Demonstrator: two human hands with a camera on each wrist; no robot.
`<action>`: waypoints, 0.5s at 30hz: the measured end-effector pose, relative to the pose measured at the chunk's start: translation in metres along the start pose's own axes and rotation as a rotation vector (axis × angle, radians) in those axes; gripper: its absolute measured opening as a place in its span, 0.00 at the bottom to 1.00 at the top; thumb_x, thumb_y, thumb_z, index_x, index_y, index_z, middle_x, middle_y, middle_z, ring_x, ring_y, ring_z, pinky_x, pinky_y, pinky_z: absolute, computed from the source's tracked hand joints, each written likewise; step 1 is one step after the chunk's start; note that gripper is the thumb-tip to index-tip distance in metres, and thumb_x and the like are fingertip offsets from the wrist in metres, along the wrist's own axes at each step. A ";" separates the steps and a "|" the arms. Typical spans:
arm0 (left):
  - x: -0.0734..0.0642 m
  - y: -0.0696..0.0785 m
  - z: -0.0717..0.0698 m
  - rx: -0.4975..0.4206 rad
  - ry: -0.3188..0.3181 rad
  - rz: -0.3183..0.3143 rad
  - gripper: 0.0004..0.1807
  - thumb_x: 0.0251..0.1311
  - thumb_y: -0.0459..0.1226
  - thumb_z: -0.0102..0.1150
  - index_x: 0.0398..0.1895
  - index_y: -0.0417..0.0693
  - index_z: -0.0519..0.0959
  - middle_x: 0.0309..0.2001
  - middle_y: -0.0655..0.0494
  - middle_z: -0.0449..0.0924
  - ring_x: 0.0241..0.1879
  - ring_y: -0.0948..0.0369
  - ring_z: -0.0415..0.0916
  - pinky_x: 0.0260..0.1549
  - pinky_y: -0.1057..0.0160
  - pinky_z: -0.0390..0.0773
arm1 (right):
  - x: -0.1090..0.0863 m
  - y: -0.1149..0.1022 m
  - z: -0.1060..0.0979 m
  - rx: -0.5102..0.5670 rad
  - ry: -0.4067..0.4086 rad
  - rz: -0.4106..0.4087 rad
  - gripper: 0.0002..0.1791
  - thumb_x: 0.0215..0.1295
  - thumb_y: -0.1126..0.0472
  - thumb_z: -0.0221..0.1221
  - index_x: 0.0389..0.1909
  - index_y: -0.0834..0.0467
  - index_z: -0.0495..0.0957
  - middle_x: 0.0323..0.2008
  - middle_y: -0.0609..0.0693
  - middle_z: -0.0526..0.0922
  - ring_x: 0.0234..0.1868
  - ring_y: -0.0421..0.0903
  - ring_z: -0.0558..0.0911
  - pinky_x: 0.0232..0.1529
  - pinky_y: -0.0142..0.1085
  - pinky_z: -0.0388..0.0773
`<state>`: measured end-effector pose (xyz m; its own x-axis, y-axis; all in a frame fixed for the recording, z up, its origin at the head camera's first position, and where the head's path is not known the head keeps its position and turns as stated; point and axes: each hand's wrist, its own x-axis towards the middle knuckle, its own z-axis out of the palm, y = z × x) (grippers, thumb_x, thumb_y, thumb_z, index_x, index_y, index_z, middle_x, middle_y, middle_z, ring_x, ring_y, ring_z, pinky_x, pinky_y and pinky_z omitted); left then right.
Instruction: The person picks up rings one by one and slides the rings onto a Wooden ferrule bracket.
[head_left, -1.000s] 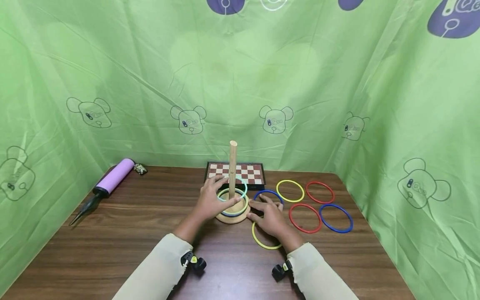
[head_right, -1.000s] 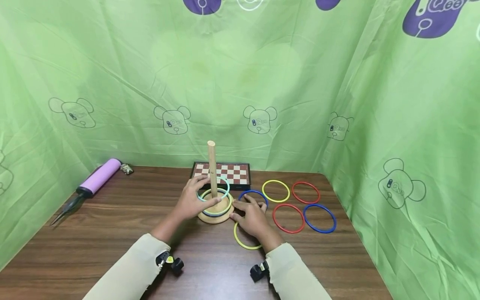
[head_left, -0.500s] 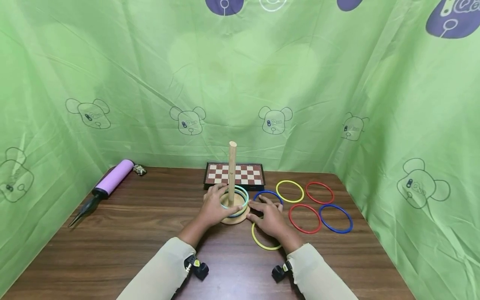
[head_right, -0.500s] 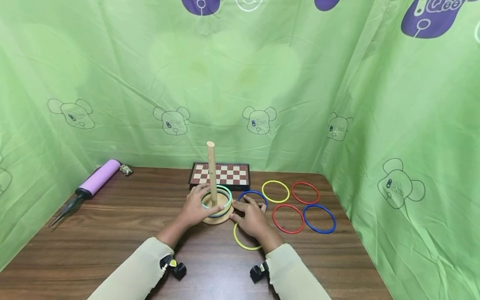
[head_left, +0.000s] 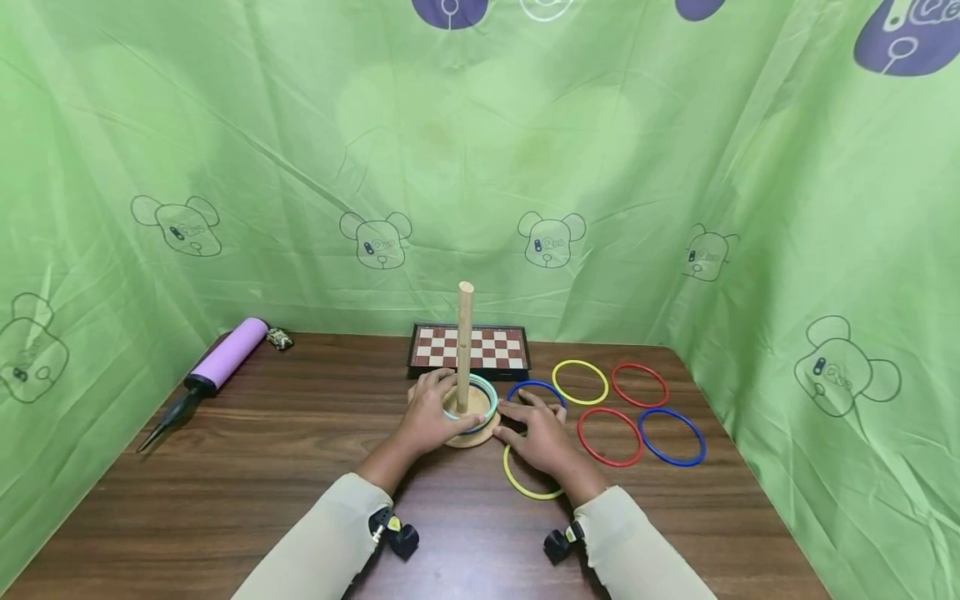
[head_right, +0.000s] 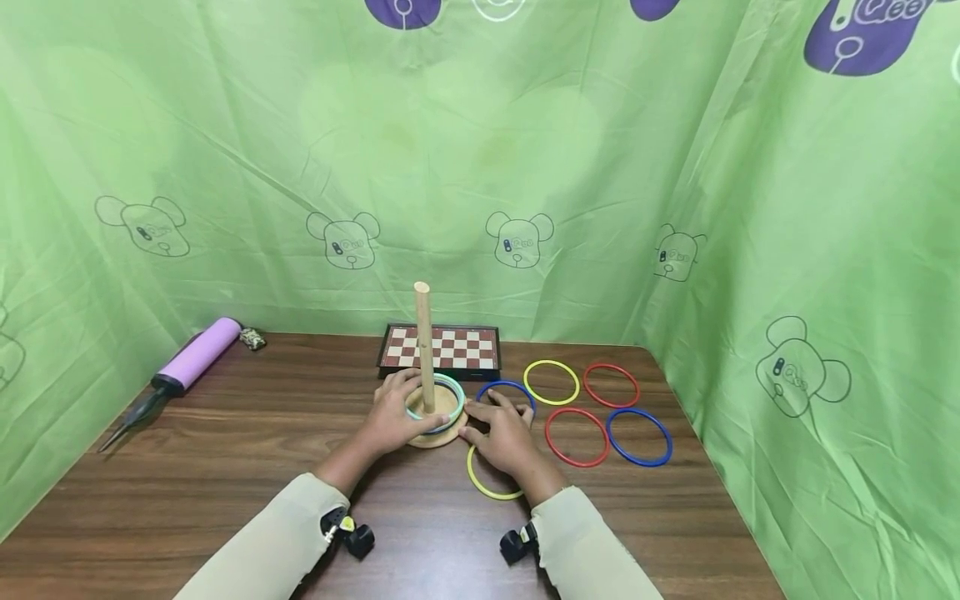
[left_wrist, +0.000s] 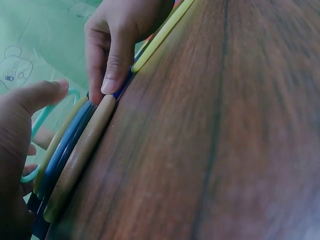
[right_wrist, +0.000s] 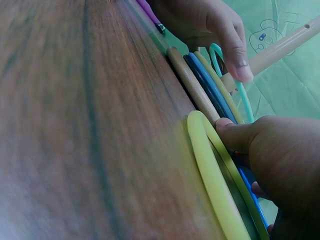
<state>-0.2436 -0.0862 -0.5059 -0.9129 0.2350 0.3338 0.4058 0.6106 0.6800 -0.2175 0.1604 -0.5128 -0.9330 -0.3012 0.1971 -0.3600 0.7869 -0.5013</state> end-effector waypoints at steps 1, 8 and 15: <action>0.000 0.000 0.000 0.002 0.001 0.001 0.44 0.50 0.57 0.85 0.68 0.45 0.83 0.73 0.39 0.76 0.74 0.40 0.67 0.73 0.29 0.60 | 0.000 0.000 0.000 0.000 0.002 0.000 0.25 0.74 0.46 0.71 0.69 0.47 0.85 0.71 0.42 0.85 0.83 0.58 0.69 0.69 0.67 0.55; 0.000 -0.003 0.002 0.026 0.005 0.003 0.45 0.50 0.57 0.85 0.70 0.47 0.82 0.73 0.39 0.76 0.75 0.39 0.66 0.74 0.28 0.59 | -0.001 -0.001 -0.001 0.015 -0.007 0.001 0.25 0.74 0.46 0.70 0.69 0.48 0.85 0.71 0.42 0.84 0.84 0.59 0.68 0.70 0.68 0.54; 0.000 -0.005 0.003 0.048 -0.006 0.007 0.46 0.49 0.58 0.85 0.69 0.47 0.83 0.73 0.38 0.75 0.74 0.41 0.67 0.74 0.29 0.59 | -0.001 -0.001 -0.001 0.024 -0.005 0.000 0.26 0.74 0.47 0.70 0.69 0.49 0.85 0.72 0.44 0.84 0.84 0.60 0.68 0.70 0.69 0.53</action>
<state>-0.2461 -0.0873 -0.5112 -0.9103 0.2437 0.3347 0.4098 0.6448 0.6452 -0.2160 0.1607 -0.5117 -0.9331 -0.3037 0.1926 -0.3595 0.7740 -0.5212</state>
